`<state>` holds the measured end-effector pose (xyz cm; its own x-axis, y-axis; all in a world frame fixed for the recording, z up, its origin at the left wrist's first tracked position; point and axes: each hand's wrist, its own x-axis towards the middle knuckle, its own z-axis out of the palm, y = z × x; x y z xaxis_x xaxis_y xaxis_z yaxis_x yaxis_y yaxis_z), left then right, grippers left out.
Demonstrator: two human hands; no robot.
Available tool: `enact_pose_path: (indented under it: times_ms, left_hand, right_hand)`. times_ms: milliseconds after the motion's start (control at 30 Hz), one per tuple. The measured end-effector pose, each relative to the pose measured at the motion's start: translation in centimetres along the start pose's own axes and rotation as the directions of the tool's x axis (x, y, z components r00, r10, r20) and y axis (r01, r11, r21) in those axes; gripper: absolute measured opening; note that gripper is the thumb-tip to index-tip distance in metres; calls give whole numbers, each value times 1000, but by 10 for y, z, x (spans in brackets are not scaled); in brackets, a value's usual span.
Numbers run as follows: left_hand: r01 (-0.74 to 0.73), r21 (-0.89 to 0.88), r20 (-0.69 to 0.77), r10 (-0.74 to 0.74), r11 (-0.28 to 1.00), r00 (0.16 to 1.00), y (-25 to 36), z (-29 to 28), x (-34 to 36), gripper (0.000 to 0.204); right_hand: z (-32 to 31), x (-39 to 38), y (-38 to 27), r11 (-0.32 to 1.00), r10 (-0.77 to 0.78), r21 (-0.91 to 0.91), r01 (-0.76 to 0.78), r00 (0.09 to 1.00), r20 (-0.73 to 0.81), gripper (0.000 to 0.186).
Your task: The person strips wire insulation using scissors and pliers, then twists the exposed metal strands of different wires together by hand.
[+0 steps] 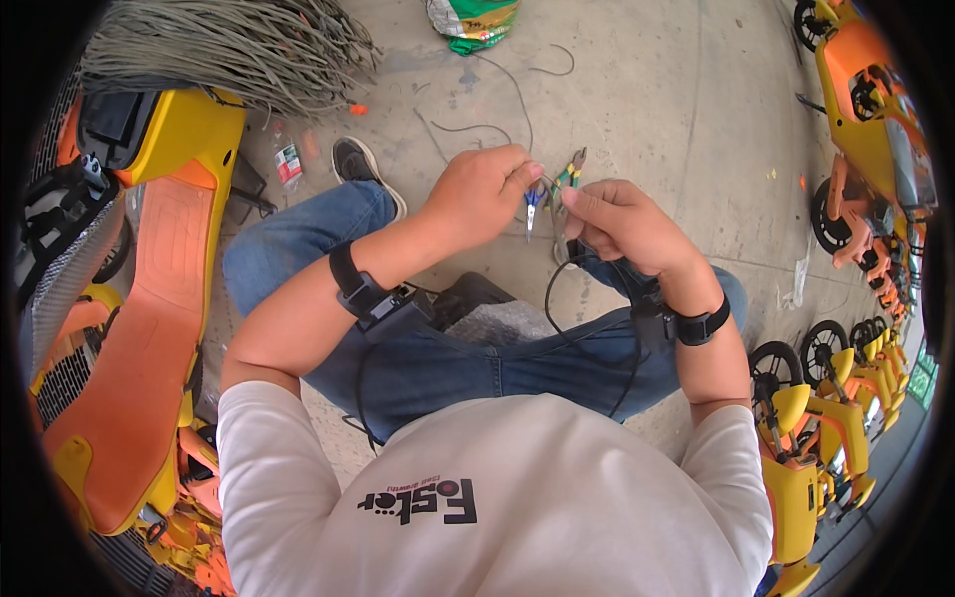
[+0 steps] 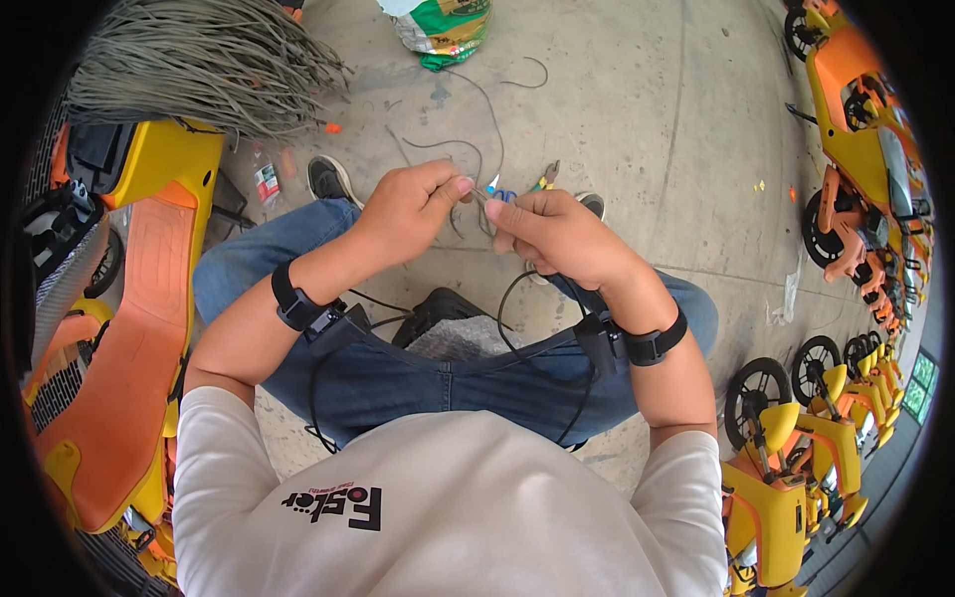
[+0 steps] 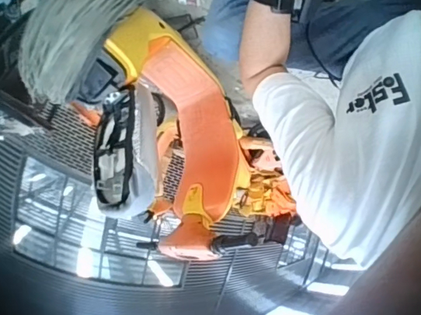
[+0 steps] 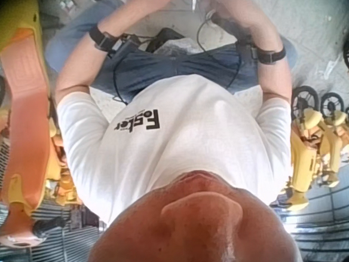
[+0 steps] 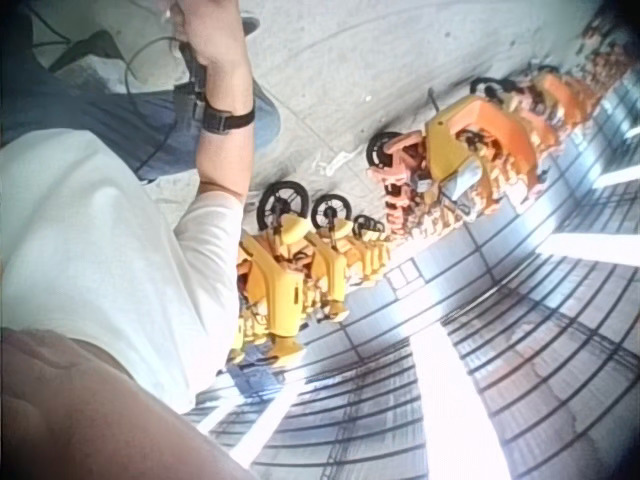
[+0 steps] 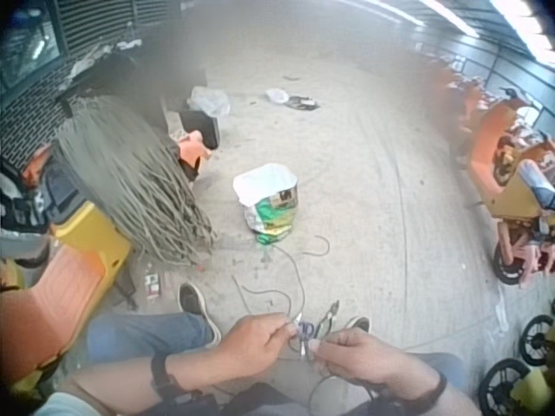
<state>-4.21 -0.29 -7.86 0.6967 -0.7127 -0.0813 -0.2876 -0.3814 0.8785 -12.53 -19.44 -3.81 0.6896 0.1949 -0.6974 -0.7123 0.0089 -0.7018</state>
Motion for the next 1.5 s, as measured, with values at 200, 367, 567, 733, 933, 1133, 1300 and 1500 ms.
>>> enact_pose_path:
  times_ms: [200, 367, 567, 733, 933, 1133, 1300, 1500]
  left_hand:
    - [-24, 97, -136, 37, 995, 990, -7, 4, 3, 20]
    - [15, 78, -157, -3, 997, 988, -10, 4, 7, 21]
    - [14, 18, -21, -14, 1000, 1000, 3, 8, 7, 24]
    - [15, 216, 102, -38, 976, 994, -10, 8, 10, 24]
    - [188, -1, 274, -180, 982, 945, -13, -1, 12, 29]
    - [524, -308, 505, -330, 794, 798, 6, -13, 11, 29]
    - [133, 41, 229, -139, 990, 964, 7, -4, 2, 31]
    - [87, 213, 112, -113, 973, 987, 11, 2, 2, 28]
  right_hand:
    - [-3, -12, 5, 990, 10, 122, -75, 885, 466, 40]
    - [5, -23, 5, 917, -386, 282, 282, 800, 459, 40]
    - [7, 25, -1, 414, -901, -652, 635, 387, -196, 23]
    - [13, 43, 37, 125, -808, -945, 302, 584, 80, 12]
    - [29, 36, 26, 124, -841, -966, 228, 541, 20, 20]
    - [33, 20, 16, 142, -846, -964, 225, 533, -1, 24]
    - [36, 19, 19, 158, -819, -978, 139, 572, -51, 26]
    - [31, 20, 13, 224, -740, -974, 40, 658, -143, 29]
